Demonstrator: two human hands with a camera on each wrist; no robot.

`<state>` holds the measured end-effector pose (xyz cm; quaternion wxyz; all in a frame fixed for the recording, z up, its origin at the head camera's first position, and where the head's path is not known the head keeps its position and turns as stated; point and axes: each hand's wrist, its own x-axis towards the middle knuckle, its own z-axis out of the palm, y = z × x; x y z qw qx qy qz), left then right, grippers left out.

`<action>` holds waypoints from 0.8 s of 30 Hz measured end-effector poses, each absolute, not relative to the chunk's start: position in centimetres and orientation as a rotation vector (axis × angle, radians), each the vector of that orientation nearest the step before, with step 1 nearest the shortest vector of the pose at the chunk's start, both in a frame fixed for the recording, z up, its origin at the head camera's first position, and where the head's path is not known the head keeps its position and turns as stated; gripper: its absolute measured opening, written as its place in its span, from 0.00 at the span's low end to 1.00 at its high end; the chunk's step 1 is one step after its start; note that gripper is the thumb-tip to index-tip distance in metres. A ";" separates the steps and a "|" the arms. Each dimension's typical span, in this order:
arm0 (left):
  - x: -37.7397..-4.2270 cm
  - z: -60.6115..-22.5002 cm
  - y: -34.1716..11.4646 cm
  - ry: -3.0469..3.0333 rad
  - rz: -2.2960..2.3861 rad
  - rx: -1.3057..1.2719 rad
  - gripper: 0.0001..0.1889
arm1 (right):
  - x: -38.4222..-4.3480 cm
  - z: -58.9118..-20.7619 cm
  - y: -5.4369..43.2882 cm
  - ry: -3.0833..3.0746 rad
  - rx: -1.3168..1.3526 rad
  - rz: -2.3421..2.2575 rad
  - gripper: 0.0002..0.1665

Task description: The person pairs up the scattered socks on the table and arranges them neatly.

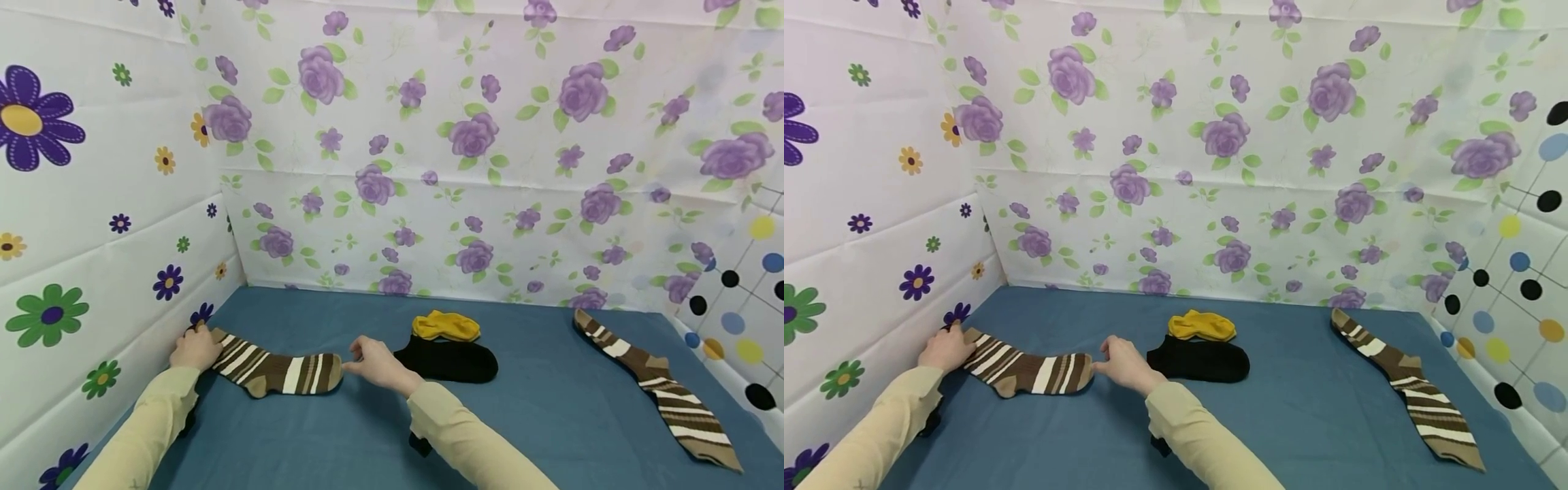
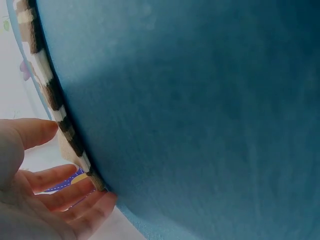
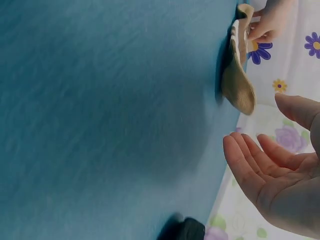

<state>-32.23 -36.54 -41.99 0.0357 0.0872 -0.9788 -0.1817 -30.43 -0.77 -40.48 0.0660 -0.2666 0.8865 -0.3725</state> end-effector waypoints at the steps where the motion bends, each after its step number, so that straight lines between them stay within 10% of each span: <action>1: -32.2 -42.0 -36.6 -3.005 -0.555 0.265 0.26 | -30.4 -40.6 -1.0 2.672 -0.796 -1.129 0.21; 24: -31.9 -41.3 -36.3 -2.971 -0.454 0.220 0.14 | -29.7 -41.5 -3.4 2.613 -0.567 -1.369 0.09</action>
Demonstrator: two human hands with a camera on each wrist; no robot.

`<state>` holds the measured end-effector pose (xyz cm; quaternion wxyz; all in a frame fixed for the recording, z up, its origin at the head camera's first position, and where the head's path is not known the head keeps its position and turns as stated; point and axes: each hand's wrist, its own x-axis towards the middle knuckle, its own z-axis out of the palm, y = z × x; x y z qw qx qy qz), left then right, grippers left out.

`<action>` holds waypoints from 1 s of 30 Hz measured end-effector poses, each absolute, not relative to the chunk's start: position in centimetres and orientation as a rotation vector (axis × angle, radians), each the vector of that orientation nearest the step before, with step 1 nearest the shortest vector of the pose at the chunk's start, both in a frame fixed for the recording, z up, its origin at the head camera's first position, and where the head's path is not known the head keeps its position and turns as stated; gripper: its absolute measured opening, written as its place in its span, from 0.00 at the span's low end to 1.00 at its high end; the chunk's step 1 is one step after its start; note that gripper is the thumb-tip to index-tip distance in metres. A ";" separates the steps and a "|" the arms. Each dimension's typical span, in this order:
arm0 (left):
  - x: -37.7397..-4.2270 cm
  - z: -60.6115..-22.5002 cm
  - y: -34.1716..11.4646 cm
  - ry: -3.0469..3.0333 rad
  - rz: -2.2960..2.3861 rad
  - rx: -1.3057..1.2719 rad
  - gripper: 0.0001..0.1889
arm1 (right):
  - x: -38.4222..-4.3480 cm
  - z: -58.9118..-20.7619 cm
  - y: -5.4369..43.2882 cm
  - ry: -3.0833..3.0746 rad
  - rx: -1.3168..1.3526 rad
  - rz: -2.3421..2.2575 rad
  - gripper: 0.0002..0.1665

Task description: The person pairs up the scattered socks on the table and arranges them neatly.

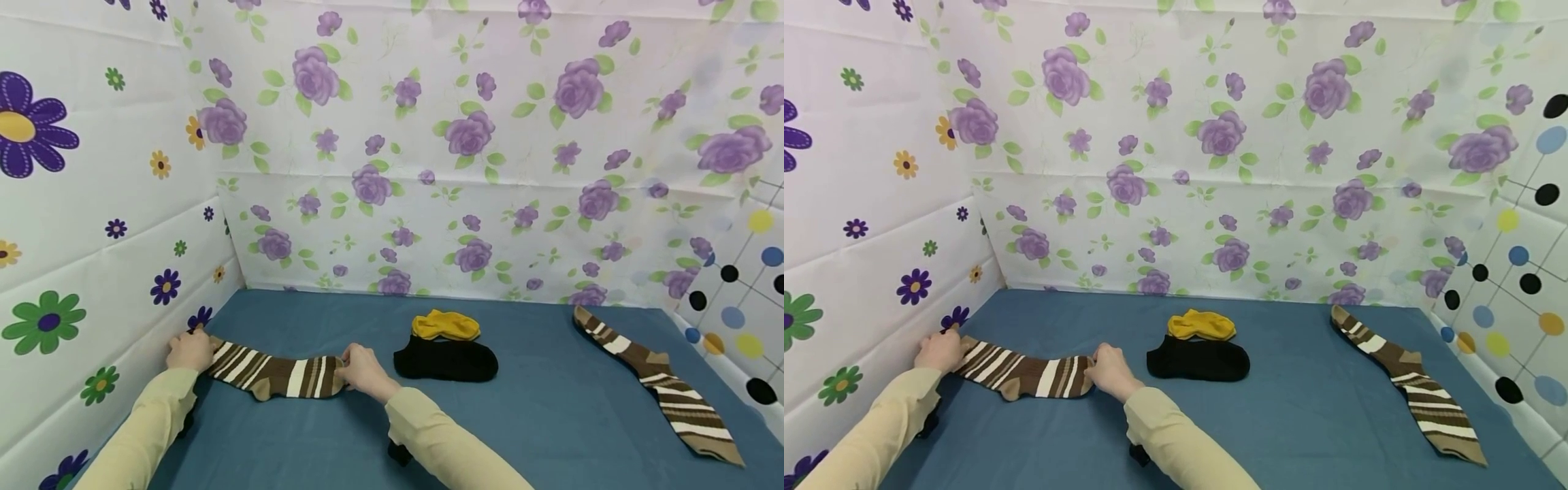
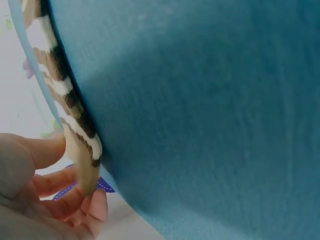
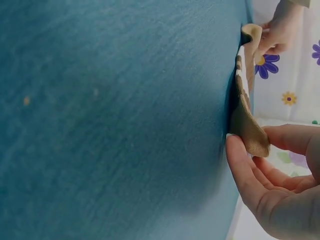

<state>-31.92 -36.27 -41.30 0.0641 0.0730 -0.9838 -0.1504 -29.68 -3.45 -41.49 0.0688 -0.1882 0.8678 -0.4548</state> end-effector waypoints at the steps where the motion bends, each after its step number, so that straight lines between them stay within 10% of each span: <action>1: -31.9 -41.3 -36.3 -2.974 -0.455 0.226 0.14 | -29.7 -41.6 -3.5 2.610 -0.551 -1.380 0.09; 17: -32.3 -39.6 -35.7 -2.969 -0.531 0.129 0.05 | -30.3 -41.2 -2.0 2.515 -0.477 -1.517 0.07; 30: -32.1 -38.2 -34.1 -2.944 -0.588 0.062 0.19 | -30.9 -40.7 -0.4 2.566 -0.474 -1.514 0.05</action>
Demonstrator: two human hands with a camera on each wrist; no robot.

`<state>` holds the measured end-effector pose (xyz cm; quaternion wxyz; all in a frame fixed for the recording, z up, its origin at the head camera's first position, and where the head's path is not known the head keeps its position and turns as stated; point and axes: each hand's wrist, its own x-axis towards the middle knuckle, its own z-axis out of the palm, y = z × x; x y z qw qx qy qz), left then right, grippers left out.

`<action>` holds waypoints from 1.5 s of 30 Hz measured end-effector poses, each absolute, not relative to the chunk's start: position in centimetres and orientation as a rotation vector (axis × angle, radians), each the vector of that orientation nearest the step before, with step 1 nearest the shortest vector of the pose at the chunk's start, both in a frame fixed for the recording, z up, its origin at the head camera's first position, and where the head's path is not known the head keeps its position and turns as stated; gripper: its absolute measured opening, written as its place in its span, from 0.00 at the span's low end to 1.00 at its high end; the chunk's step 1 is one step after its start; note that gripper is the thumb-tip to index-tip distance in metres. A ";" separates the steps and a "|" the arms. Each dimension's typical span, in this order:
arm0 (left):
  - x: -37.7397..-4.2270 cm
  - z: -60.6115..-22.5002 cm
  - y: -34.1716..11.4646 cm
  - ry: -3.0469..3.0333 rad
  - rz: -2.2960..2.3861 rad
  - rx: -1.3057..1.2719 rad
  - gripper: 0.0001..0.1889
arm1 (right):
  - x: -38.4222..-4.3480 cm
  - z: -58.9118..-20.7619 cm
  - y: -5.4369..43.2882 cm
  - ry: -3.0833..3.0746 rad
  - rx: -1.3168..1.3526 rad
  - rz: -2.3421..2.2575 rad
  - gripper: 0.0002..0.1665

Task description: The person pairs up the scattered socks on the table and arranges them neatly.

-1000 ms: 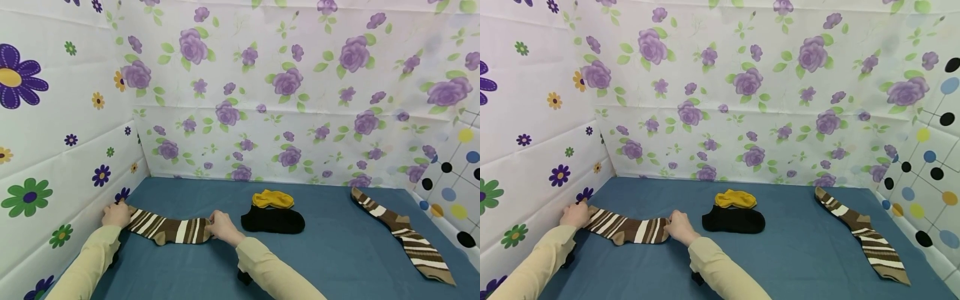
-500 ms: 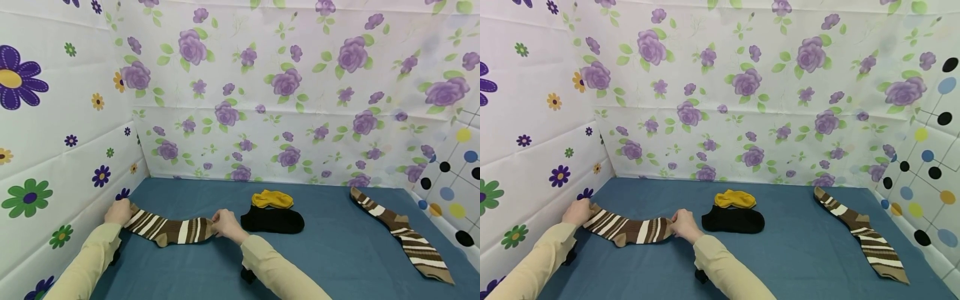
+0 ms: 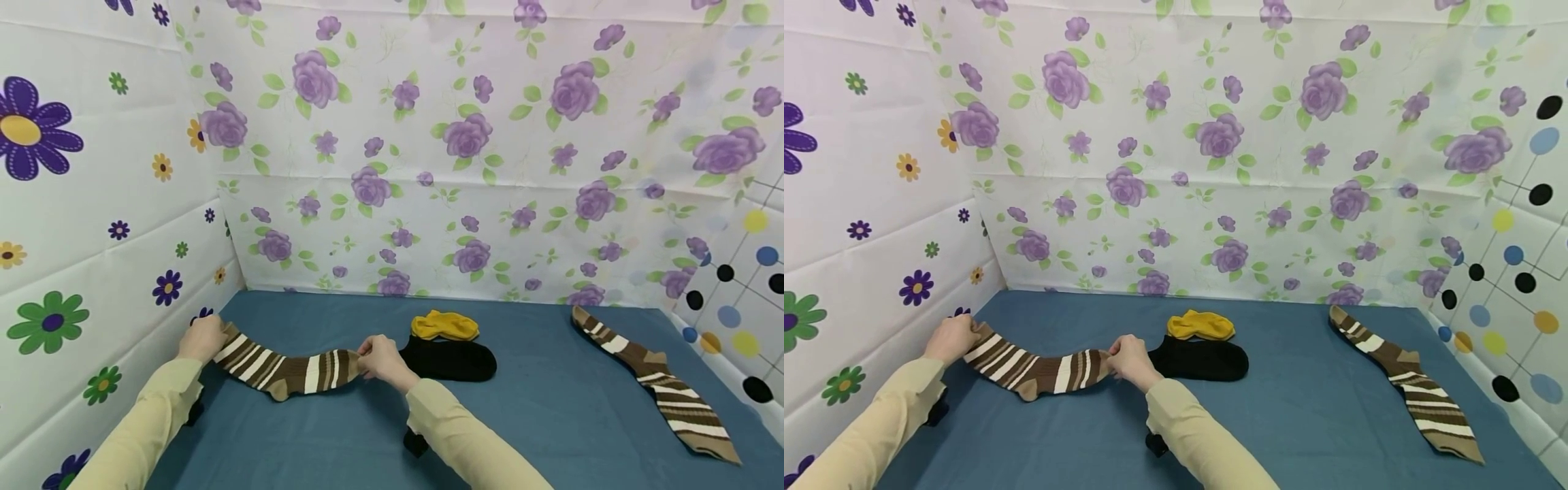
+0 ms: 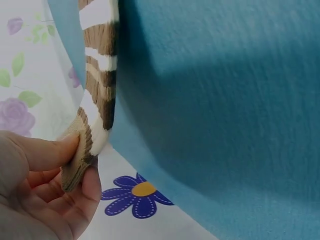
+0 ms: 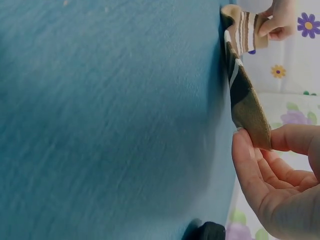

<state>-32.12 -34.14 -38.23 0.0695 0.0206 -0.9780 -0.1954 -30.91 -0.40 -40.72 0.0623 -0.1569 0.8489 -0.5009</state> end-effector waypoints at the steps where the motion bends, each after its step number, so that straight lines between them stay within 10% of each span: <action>1: -32.1 -38.2 -34.0 -2.939 -0.588 0.052 0.19 | -30.9 -40.7 -0.3 2.566 -0.475 -1.517 0.05; 45: -31.4 -33.8 -27.2 -2.822 -0.776 -0.327 0.06 | -32.2 -37.0 9.4 2.678 -0.428 -1.446 0.07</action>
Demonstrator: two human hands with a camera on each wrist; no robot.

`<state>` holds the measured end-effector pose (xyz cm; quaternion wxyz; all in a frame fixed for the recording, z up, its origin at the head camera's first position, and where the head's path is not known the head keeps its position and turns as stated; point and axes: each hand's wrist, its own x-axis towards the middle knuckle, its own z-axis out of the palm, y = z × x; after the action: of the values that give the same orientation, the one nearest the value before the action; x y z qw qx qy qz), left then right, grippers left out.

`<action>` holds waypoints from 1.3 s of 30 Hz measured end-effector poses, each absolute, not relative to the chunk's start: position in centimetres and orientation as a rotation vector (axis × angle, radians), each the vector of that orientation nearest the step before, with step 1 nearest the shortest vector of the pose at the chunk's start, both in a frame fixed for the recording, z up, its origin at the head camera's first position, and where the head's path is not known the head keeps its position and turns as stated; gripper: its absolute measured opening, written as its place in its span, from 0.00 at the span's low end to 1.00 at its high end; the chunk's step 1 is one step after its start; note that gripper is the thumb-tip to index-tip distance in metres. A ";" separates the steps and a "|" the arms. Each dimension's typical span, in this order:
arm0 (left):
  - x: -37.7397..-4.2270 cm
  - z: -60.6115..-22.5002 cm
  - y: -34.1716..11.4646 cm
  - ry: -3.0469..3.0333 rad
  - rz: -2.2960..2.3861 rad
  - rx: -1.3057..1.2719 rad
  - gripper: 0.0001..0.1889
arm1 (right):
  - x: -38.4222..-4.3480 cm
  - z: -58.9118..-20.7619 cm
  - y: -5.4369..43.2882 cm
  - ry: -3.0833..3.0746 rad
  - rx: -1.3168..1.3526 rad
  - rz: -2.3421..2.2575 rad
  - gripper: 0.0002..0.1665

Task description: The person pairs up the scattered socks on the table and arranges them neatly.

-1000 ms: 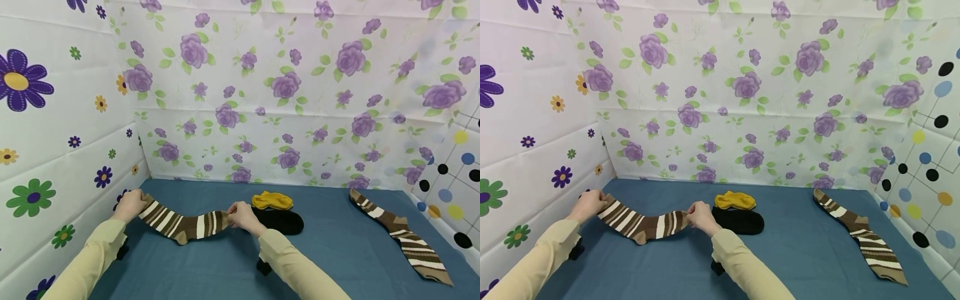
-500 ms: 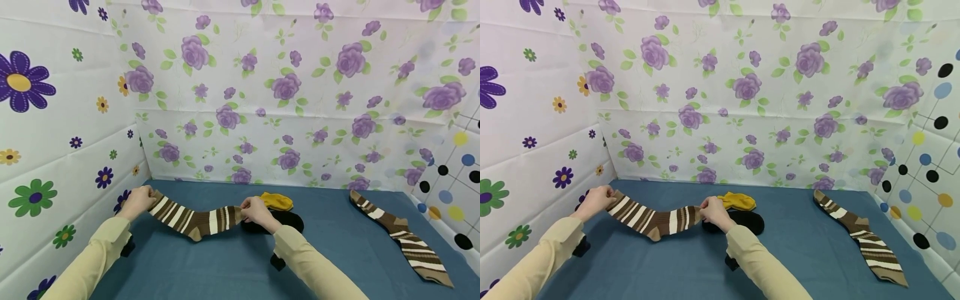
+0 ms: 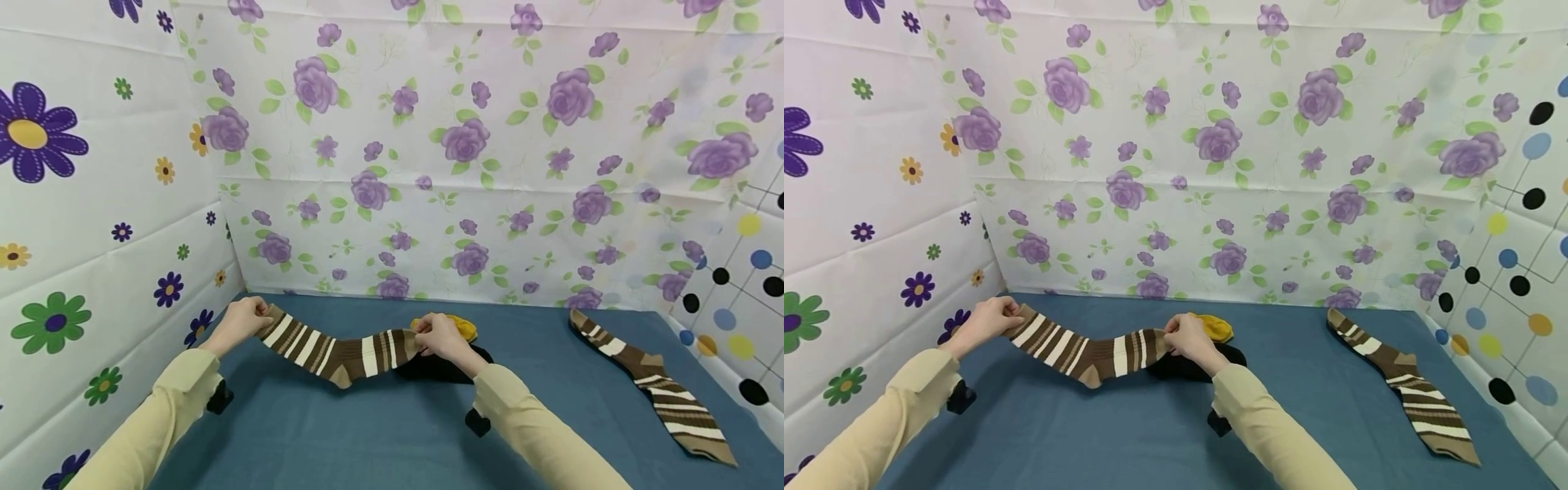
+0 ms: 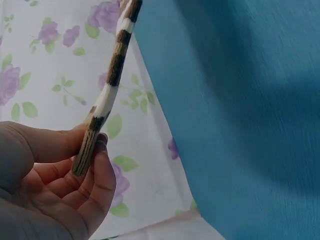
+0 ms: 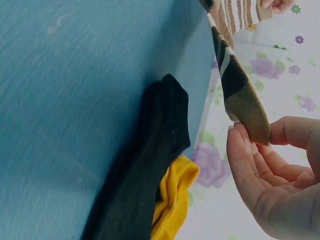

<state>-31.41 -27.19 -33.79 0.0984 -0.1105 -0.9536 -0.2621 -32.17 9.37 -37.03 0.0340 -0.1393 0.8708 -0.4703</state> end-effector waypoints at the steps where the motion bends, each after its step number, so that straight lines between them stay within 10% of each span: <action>1: -31.4 -33.7 -27.1 -2.825 -0.785 -0.326 0.06 | -32.2 -36.9 9.6 2.678 -0.423 -1.453 0.08; 39: -31.0 -33.1 -22.1 -2.811 -1.030 -0.556 0.05 | -31.3 -34.7 18.4 2.617 -0.483 -1.314 0.09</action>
<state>-31.02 -22.10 -33.05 0.0482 -0.1825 -0.9221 -0.3379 -31.34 18.39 -34.72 0.0869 -0.1621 0.8784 -0.4412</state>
